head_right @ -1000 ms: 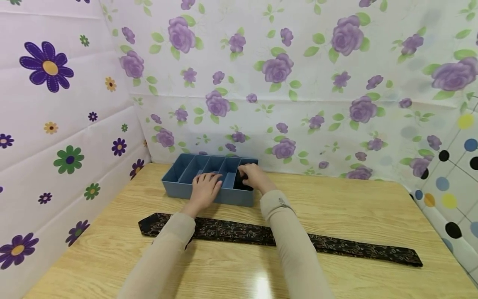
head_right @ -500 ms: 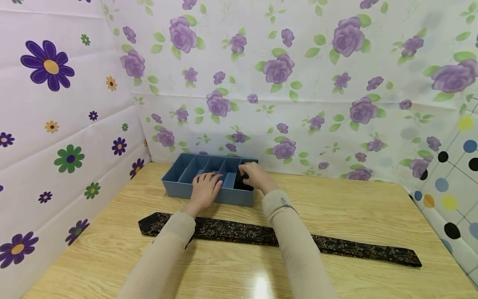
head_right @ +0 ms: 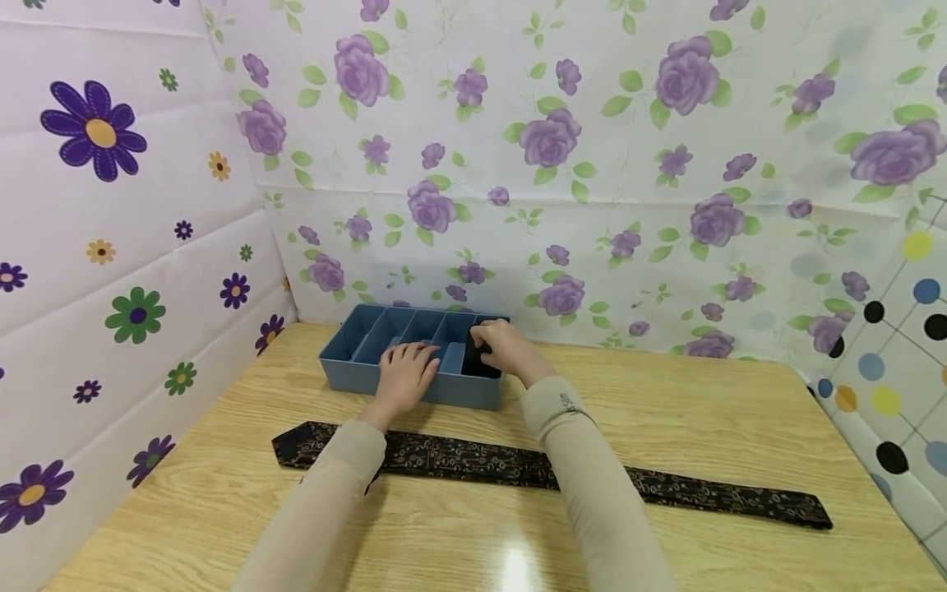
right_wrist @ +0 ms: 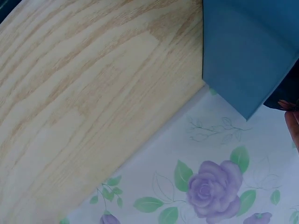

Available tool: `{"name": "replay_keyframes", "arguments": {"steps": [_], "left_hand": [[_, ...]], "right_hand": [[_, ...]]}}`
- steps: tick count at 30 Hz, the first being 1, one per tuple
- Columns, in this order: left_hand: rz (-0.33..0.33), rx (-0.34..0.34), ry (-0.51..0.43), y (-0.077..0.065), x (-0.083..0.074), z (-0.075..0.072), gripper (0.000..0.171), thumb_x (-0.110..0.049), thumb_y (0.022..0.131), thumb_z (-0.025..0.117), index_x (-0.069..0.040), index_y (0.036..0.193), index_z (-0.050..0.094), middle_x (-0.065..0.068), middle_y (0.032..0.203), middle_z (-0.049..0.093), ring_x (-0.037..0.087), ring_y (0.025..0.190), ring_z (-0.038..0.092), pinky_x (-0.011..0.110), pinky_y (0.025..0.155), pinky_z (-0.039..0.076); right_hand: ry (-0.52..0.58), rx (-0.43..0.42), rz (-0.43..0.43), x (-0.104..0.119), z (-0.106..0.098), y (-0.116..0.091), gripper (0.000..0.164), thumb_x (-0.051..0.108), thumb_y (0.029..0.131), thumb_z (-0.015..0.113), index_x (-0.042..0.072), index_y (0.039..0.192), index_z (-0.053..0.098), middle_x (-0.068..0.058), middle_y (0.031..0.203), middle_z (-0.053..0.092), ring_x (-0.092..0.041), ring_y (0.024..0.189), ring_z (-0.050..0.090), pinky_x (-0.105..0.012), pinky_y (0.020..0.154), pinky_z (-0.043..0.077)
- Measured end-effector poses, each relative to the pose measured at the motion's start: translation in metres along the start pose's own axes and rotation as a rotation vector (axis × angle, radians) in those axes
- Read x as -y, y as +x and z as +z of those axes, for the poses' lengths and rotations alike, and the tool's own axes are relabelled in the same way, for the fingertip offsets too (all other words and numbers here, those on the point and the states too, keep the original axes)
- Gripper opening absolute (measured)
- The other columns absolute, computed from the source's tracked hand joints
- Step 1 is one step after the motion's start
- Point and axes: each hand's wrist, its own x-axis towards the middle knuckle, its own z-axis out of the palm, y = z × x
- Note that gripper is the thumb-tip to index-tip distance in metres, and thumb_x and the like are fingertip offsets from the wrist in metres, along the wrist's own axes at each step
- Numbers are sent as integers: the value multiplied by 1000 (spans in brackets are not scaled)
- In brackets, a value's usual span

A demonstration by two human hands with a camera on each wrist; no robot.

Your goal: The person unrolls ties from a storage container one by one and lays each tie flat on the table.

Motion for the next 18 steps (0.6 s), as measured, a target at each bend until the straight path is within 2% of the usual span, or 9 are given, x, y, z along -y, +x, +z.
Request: {"name": "replay_keyframes", "arguments": {"steps": [10,18], "left_hand": [[10,-5,10,1,0,1,42,-38,103,34,-16,134,52,10,134,49,31,126,40,54,109,25],[0,-3,-5,1,1,1,41,-37,102,35,-17,134,52,10,135,49,31,127,40,54,110,24]], "right_hand": [[-10,-15,-31,2,-6,-5,16,1,81,70,9,81,57,-9,90,62,-24,80,61,-35,69,51],[-33,2,-20,10,-13,-7,14,4,83,69,11,83,57,-7,93,62,-24,85,60,-35,72,52]]}}
